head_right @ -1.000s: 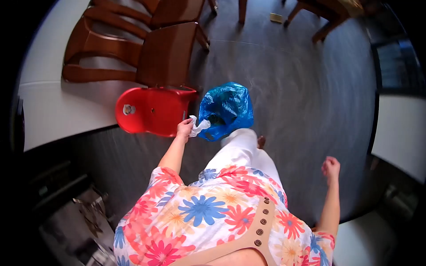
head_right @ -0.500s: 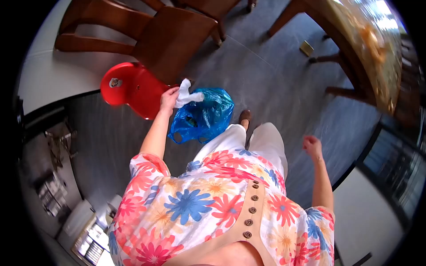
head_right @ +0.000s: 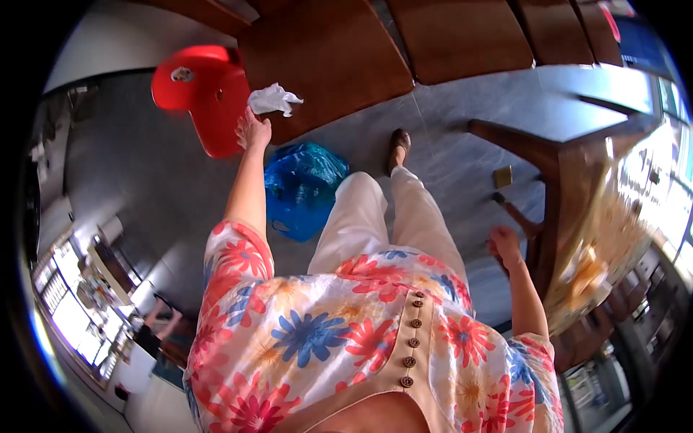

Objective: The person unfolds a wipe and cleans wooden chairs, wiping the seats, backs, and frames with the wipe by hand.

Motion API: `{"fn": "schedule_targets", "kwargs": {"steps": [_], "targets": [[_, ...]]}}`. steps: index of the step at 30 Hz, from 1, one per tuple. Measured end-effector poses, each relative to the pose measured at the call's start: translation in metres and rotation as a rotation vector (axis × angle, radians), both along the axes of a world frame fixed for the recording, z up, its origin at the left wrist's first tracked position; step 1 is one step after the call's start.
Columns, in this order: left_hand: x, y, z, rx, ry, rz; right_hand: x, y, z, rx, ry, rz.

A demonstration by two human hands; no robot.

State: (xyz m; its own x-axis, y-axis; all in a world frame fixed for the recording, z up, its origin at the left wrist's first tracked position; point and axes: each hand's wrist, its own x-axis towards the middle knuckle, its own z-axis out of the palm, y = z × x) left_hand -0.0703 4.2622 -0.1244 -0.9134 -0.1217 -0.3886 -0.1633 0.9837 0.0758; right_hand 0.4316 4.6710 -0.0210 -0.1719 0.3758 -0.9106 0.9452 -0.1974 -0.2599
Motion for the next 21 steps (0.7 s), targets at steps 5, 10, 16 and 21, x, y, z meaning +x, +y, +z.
{"fn": "schedule_targets", "kwargs": {"steps": [5,10,16,21], "targets": [[0.004,0.028,-0.063,0.148,0.139,-0.050,-0.174,0.004,0.002,-0.089,0.123,0.110],[-0.016,0.038,-0.102,0.050,0.246,-0.093,-0.217,-0.029,-0.019,-0.209,-0.026,0.303],[-0.158,0.047,-0.122,0.131,0.284,-0.293,-0.264,-0.030,-0.045,-0.236,-0.157,0.285],[-0.216,0.070,-0.122,0.143,0.361,-0.286,-0.295,-0.031,-0.042,-0.224,-0.084,0.190]]}}
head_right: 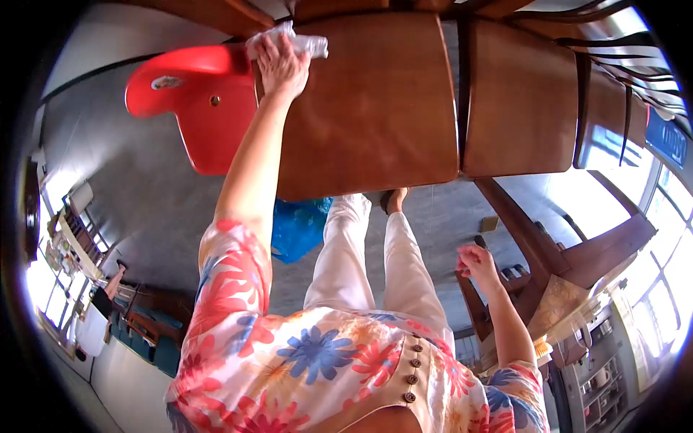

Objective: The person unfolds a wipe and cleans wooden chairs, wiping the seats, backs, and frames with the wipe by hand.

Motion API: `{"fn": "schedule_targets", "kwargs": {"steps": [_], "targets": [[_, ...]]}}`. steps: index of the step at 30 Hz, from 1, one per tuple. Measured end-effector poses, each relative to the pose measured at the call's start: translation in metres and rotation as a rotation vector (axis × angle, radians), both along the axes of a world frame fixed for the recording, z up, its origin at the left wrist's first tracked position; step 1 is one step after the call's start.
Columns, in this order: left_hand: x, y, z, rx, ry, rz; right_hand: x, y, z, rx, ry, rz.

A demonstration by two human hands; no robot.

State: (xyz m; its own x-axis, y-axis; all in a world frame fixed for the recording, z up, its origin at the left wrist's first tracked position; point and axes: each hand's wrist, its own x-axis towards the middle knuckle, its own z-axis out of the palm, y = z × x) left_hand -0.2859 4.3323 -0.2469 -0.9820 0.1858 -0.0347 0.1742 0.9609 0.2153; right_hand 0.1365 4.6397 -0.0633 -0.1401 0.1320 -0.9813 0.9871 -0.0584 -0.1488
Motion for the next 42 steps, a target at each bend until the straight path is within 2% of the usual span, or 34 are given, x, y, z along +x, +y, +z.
{"fn": "schedule_targets", "kwargs": {"steps": [1,5,8,11,13,14,16,17,19,21,23,24,27,30,31,36,42], "targets": [[0.014,-0.009,0.001,-0.051,0.031,-0.096,-0.001,-0.005,0.004,-0.001,-0.002,-0.017],[0.093,-0.014,0.014,-0.042,-0.079,-0.202,0.002,-0.010,0.004,-0.033,0.000,-0.089],[0.072,0.009,0.002,-0.028,-0.083,-0.045,0.023,-0.011,-0.009,-0.033,-0.011,-0.095],[0.016,0.058,-0.002,-0.006,-0.075,0.156,0.028,0.002,-0.013,-0.063,-0.007,-0.092],[0.009,0.086,-0.016,-0.032,0.014,0.291,0.034,0.015,-0.015,-0.046,0.006,-0.130],[0.001,0.101,-0.032,0.098,-0.167,0.199,0.040,0.020,-0.019,-0.041,0.013,-0.149],[0.007,0.142,-0.035,0.181,-0.143,0.040,0.057,0.028,-0.021,-0.036,-0.012,-0.187],[0.013,0.181,-0.018,0.136,0.061,-0.027,0.063,0.037,-0.018,-0.032,-0.027,-0.201],[0.030,0.240,-0.023,-0.018,0.083,-0.181,0.082,0.048,-0.023,-0.010,-0.044,-0.205],[0.060,0.277,-0.015,0.094,0.214,-0.175,0.104,0.048,-0.019,0.001,-0.068,-0.216],[0.052,0.293,0.026,-0.096,-0.712,-0.549,0.106,0.060,-0.012,0.022,-0.080,-0.231],[0.071,0.292,0.006,-0.059,-0.354,-0.485,0.109,0.063,-0.012,0.027,-0.086,-0.250],[0.086,0.276,0.022,-0.203,-0.361,-0.613,0.127,0.061,-0.010,0.012,-0.103,-0.303],[0.101,0.252,0.025,-0.266,-0.183,-0.702,0.127,0.064,-0.025,-0.028,-0.067,-0.312],[0.106,0.240,0.020,-0.073,-0.061,-0.677,0.126,0.062,-0.028,-0.040,-0.059,-0.313],[0.133,0.200,0.040,0.110,-0.177,-0.616,0.103,0.062,-0.032,-0.063,0.005,-0.308],[0.206,0.124,0.081,-0.080,-0.373,-0.532,0.092,0.062,-0.036,-0.088,0.002,-0.323]]}}
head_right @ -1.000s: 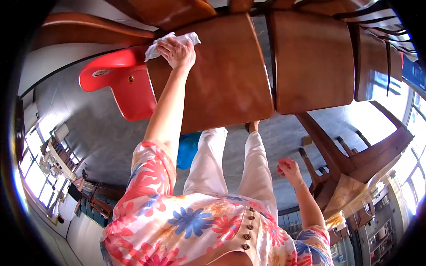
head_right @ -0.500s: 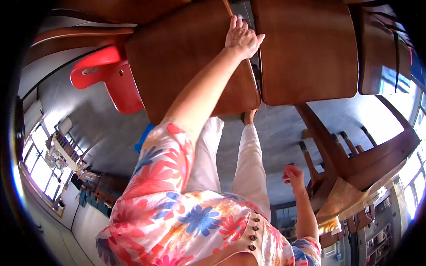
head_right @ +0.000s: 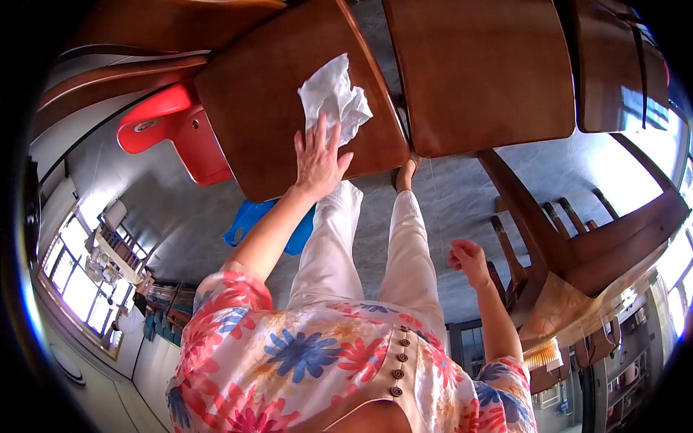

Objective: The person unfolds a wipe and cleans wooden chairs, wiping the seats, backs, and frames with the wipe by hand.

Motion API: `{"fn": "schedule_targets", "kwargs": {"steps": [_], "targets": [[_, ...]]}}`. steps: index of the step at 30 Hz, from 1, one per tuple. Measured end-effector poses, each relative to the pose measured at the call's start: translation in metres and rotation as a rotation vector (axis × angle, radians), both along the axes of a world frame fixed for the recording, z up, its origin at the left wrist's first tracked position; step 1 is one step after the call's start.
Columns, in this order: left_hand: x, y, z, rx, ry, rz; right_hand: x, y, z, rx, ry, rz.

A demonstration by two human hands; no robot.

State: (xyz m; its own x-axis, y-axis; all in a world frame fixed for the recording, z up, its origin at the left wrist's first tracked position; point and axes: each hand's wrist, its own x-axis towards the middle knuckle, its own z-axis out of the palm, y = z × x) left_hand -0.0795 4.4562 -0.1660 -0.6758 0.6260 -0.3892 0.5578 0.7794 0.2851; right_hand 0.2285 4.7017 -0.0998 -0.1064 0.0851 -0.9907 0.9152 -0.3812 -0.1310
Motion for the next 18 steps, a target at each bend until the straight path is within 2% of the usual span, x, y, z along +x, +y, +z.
{"fn": "schedule_targets", "kwargs": {"steps": [1,4,5,8,13,14,16,18], "targets": [[0.000,0.000,0.010,-0.038,-0.069,0.001,0.001,0.000,-0.002,-0.003,0.001,0.007],[-0.006,0.007,0.011,0.183,0.028,0.043,0.010,-0.002,-0.008,-0.028,-0.002,0.021],[-0.008,0.015,-0.001,0.227,0.039,0.086,0.011,-0.002,-0.010,-0.038,-0.001,0.027],[-0.027,0.028,-0.038,0.220,0.061,-0.051,-0.004,-0.001,-0.010,0.001,-0.016,0.066],[-0.154,0.080,-0.078,0.139,0.391,0.162,0.001,0.001,-0.013,-0.009,-0.012,0.053],[-0.174,0.091,-0.060,0.089,0.315,0.185,0.004,0.002,-0.015,-0.006,-0.005,0.059],[-0.176,0.090,-0.064,0.103,0.347,0.187,0.009,0.000,-0.015,0.007,-0.010,0.037],[-0.135,0.071,-0.070,0.124,0.341,0.161,0.008,0.000,-0.009,0.007,-0.021,0.048]]}}
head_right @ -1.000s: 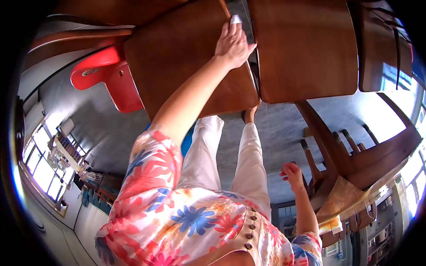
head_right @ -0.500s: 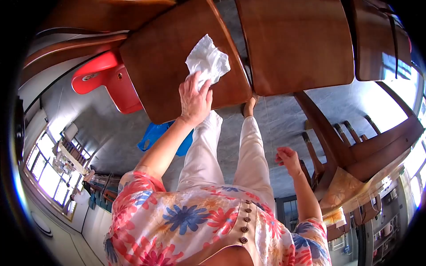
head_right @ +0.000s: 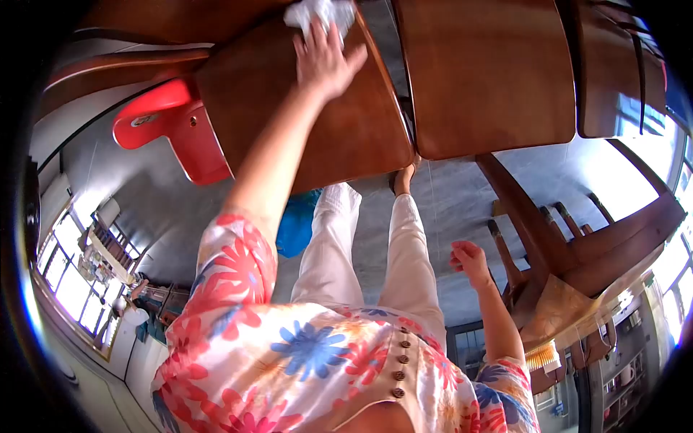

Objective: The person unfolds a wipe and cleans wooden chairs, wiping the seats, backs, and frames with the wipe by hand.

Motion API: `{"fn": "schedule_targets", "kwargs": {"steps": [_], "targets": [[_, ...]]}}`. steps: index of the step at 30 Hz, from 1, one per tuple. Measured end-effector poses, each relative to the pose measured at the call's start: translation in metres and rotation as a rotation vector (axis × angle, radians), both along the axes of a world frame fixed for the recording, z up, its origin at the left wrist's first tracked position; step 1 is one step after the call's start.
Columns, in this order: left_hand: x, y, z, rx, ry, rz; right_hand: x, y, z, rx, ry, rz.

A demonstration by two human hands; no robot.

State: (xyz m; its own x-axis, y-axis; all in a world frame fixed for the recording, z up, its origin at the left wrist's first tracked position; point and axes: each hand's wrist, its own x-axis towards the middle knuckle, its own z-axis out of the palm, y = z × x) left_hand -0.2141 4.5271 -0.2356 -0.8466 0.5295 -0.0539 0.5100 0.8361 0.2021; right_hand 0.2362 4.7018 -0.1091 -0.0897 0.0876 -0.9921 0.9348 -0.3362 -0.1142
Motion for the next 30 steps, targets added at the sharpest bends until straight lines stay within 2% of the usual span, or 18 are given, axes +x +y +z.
{"fn": "schedule_targets", "kwargs": {"steps": [5,8,9,12,15,17,19,21,23,25,28,30], "targets": [[0.174,-0.078,0.064,-0.098,-0.377,-0.124,-0.003,-0.008,0.003,-0.008,-0.035,0.064],[0.180,-0.087,0.075,-0.003,-0.420,-0.100,-0.014,-0.003,0.003,-0.001,0.020,0.099],[0.173,-0.085,0.076,0.142,-0.366,-0.049,-0.018,-0.002,0.003,0.002,0.030,0.089],[0.159,-0.081,0.092,0.250,-0.340,0.017,-0.028,-0.001,0.001,0.009,0.050,0.090],[0.162,-0.074,0.072,0.193,-0.192,0.055,-0.033,-0.004,0.002,0.023,0.039,0.142],[0.172,-0.068,0.044,0.070,-0.285,0.025,-0.036,-0.009,0.001,0.029,0.027,0.170],[0.164,-0.066,0.034,0.110,-0.301,-0.036,-0.036,-0.009,0.000,0.010,0.016,0.174],[0.122,-0.061,0.023,0.085,-0.207,-0.075,-0.032,-0.010,-0.001,-0.006,0.000,0.172],[0.055,-0.056,0.002,0.051,0.023,0.041,-0.033,-0.007,-0.003,-0.013,-0.003,0.180],[-0.010,-0.058,0.008,0.028,0.083,0.164,-0.039,-0.002,-0.006,0.026,0.001,0.201],[0.038,-0.083,0.009,0.080,0.019,0.239,-0.033,-0.002,-0.006,0.051,-0.006,0.219],[0.125,-0.102,0.016,0.067,-0.154,0.220,-0.039,0.000,-0.009,0.030,-0.003,0.216]]}}
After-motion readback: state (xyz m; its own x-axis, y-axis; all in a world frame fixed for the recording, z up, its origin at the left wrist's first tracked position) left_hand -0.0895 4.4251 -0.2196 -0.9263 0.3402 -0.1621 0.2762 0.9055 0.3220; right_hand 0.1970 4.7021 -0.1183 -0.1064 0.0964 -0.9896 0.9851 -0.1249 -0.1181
